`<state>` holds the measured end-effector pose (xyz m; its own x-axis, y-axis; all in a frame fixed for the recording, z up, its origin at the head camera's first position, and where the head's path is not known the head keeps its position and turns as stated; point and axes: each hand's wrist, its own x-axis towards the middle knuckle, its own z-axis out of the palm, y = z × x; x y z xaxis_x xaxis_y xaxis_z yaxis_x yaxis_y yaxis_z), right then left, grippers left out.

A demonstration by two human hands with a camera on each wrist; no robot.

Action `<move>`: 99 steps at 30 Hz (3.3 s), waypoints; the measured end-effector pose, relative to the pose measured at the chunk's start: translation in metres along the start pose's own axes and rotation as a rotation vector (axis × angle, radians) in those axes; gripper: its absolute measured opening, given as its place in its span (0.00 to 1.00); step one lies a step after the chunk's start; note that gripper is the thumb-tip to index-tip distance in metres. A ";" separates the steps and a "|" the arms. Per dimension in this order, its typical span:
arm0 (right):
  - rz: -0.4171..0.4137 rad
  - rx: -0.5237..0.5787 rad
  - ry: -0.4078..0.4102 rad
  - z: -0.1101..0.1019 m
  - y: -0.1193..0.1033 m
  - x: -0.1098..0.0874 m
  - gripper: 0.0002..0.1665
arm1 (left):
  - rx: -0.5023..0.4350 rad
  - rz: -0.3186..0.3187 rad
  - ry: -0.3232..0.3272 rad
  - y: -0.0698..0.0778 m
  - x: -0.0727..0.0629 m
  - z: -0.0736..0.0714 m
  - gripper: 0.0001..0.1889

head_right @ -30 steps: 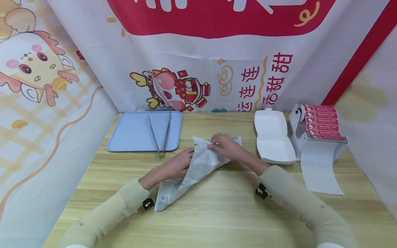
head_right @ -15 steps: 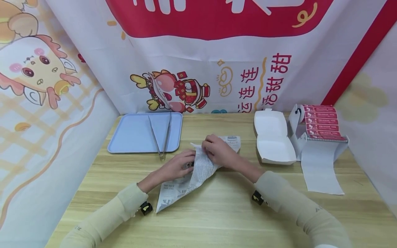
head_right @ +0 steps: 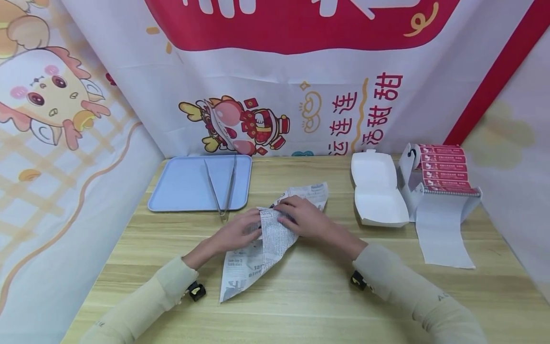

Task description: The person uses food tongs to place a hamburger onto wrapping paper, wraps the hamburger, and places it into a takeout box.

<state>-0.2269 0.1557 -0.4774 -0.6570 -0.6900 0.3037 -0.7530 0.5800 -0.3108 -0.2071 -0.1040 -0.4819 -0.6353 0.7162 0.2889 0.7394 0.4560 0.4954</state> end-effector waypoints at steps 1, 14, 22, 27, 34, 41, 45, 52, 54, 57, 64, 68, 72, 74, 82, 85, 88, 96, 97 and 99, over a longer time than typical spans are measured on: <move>0.013 -0.012 -0.011 0.001 0.000 0.000 0.24 | -0.040 -0.028 0.011 -0.002 -0.003 -0.001 0.18; 0.070 -0.111 -0.127 0.008 -0.004 -0.002 0.33 | 0.063 -0.048 0.308 0.011 -0.001 -0.017 0.09; 0.119 -0.082 -0.148 0.009 -0.008 -0.001 0.35 | 0.354 -0.116 -0.177 0.041 0.024 -0.008 0.28; 0.160 -0.098 -0.104 0.008 -0.010 -0.005 0.36 | 0.403 -0.156 -0.239 0.040 0.021 0.002 0.31; 0.202 -0.131 0.163 -0.001 -0.028 -0.023 0.21 | 0.437 -0.186 -0.280 0.042 0.023 0.006 0.31; 0.309 -0.058 0.083 -0.006 -0.045 -0.036 0.26 | 0.508 -0.177 -0.231 0.054 0.024 0.008 0.27; 0.334 0.028 -0.029 -0.009 -0.039 -0.044 0.32 | 0.506 -0.166 -0.195 0.057 0.023 0.011 0.26; 0.309 0.101 -0.163 -0.011 -0.020 -0.053 0.37 | 0.469 -0.030 -0.182 0.051 0.021 0.022 0.25; 0.299 0.112 -0.172 -0.011 -0.017 -0.054 0.38 | 0.464 0.034 -0.198 0.049 0.021 0.025 0.26; 0.308 0.158 -0.144 -0.014 -0.015 -0.056 0.39 | 0.444 0.069 -0.217 0.047 0.020 0.025 0.26; 0.410 0.205 -0.058 -0.026 -0.017 -0.060 0.38 | 0.393 0.032 -0.241 0.045 0.021 0.017 0.26; 0.438 0.210 -0.105 -0.029 -0.023 -0.058 0.40 | 0.323 -0.026 -0.252 0.043 0.020 0.014 0.26; 0.480 0.267 -0.154 -0.023 -0.030 -0.055 0.44 | 0.207 -0.064 -0.222 0.042 0.018 0.015 0.25; 0.500 0.295 -0.157 -0.019 -0.033 -0.054 0.45 | 0.157 -0.084 -0.199 0.042 0.019 0.017 0.25; 0.487 0.291 -0.130 -0.012 -0.040 -0.052 0.45 | 0.079 -0.113 -0.157 0.048 0.022 0.018 0.22; 0.483 0.280 -0.143 -0.010 -0.040 -0.051 0.43 | 0.107 -0.124 -0.164 0.049 0.022 0.017 0.21; 0.480 0.273 -0.159 -0.010 -0.037 -0.052 0.43 | 0.172 -0.129 -0.180 0.049 0.022 0.016 0.22; 0.488 0.357 0.025 -0.021 0.007 -0.033 0.38 | 0.368 -0.127 -0.245 0.054 0.026 0.015 0.23; 0.488 0.343 0.030 -0.023 0.016 -0.025 0.37 | 0.379 -0.116 -0.254 0.055 0.027 0.015 0.23; 0.486 0.319 -0.009 -0.028 0.033 -0.009 0.35 | 0.397 -0.085 -0.267 0.055 0.029 0.015 0.24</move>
<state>-0.2472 0.1932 -0.4655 -0.9230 -0.3814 0.0512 -0.3152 0.6728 -0.6693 -0.1812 -0.0502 -0.4587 -0.6564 0.7543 0.0153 0.7481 0.6481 0.1428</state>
